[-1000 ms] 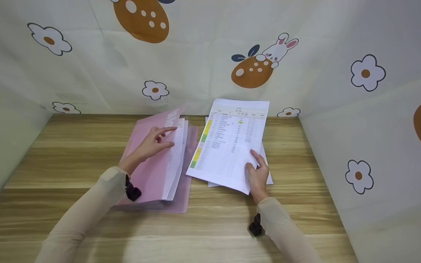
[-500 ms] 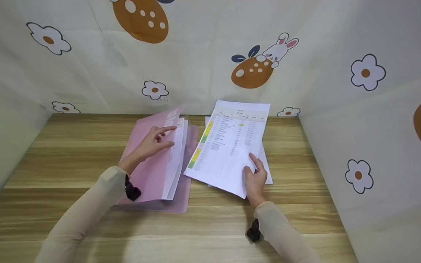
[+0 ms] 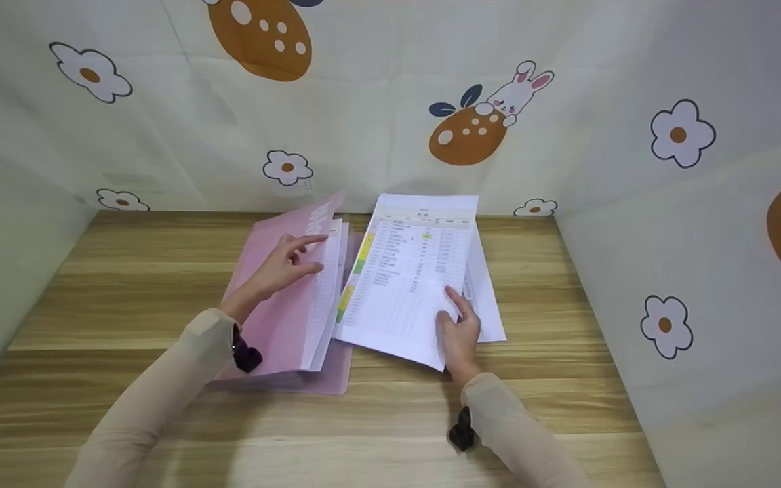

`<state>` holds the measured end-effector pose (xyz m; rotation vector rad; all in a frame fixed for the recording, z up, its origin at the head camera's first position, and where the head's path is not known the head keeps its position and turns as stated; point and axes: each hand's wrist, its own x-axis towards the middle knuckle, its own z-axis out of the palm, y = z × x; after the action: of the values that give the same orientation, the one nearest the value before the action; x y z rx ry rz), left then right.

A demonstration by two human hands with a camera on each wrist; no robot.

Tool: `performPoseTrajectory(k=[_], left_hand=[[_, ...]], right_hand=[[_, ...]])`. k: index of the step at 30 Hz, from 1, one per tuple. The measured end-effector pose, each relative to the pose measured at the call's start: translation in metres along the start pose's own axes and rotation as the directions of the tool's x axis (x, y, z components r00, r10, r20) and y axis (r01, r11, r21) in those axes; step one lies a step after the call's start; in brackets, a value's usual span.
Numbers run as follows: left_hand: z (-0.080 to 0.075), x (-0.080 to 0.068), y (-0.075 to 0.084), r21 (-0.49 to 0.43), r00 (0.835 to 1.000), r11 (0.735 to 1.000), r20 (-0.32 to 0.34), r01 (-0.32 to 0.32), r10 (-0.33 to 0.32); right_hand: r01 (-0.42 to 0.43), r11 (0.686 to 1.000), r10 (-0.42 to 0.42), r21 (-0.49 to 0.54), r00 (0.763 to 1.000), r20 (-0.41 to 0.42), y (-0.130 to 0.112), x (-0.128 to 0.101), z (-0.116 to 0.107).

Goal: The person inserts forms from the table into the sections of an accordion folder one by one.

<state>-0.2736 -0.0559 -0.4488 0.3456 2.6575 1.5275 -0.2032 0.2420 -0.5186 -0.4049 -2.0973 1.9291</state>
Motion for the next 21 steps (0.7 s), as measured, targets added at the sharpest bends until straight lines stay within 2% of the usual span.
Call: performPoseTrajectory(k=[9,16,21], left_hand=[[0.000,0.000,0.001,-0.009,1.000,1.000,-0.003,-0.001,0.001],[0.001,0.001,0.001,-0.009,1.000,1.000,-0.014,0.002,-0.002],[0.001,0.001,0.001,-0.010,1.000,1.000,-0.006,0.028,-0.028]], right_hand=[[-0.019,1.000,0.019,-0.007,0.999,0.037,0.001,-0.005,0.008],[-0.030,0.999,0.033,-0.026,0.994,0.108,0.003,-0.005,0.011],[-0.040,0.998,0.046,-0.043,0.985,0.169,0.006,-0.004,0.013]])
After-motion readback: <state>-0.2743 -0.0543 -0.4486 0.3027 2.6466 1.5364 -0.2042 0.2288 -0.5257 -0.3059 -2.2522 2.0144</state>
